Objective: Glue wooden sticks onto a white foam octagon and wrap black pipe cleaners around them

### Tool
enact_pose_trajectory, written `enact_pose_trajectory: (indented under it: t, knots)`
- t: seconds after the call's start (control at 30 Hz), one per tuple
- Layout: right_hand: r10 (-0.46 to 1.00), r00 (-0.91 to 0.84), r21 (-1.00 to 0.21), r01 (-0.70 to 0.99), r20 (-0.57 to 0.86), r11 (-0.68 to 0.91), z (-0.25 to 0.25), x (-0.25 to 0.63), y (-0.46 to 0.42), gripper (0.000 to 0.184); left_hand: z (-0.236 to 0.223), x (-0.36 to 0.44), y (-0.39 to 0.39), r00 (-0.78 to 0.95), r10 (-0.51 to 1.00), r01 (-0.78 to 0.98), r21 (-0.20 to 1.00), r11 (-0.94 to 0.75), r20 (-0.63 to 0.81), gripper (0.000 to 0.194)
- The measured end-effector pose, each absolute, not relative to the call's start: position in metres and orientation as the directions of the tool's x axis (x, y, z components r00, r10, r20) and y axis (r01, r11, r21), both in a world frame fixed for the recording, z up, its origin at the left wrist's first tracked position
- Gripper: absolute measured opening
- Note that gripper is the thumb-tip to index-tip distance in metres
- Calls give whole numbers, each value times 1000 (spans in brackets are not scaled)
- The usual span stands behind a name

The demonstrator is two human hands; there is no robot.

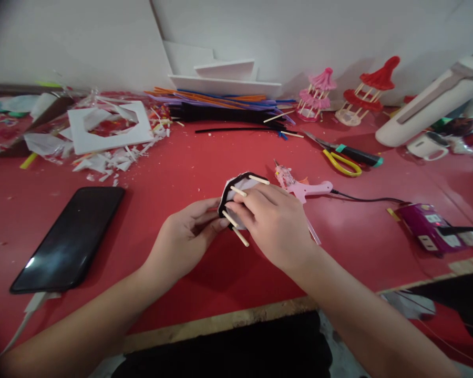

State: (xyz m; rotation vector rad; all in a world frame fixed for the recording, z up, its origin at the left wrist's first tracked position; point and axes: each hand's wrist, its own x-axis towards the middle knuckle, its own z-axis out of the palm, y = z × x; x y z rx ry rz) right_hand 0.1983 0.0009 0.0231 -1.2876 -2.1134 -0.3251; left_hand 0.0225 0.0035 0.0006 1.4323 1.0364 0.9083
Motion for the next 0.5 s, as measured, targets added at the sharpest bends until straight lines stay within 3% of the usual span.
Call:
enact_pose_trajectory:
  t: [0.2, 0.33, 0.5]
  knots:
    - [692, -335, -95, 859, 639, 504, 25, 198, -1, 10, 9, 19, 3, 399, 915, 40, 998, 42, -55, 24]
    - [687, -382, -96, 831, 618, 548, 26, 201, -1, 13, 12, 17, 5, 372, 917, 171, 982, 83, -142, 23]
    - [678, -468, -89, 783, 567, 615, 28, 210, 0, 17, 10, 18, 7, 413, 902, 241, 970, 26, -126, 19]
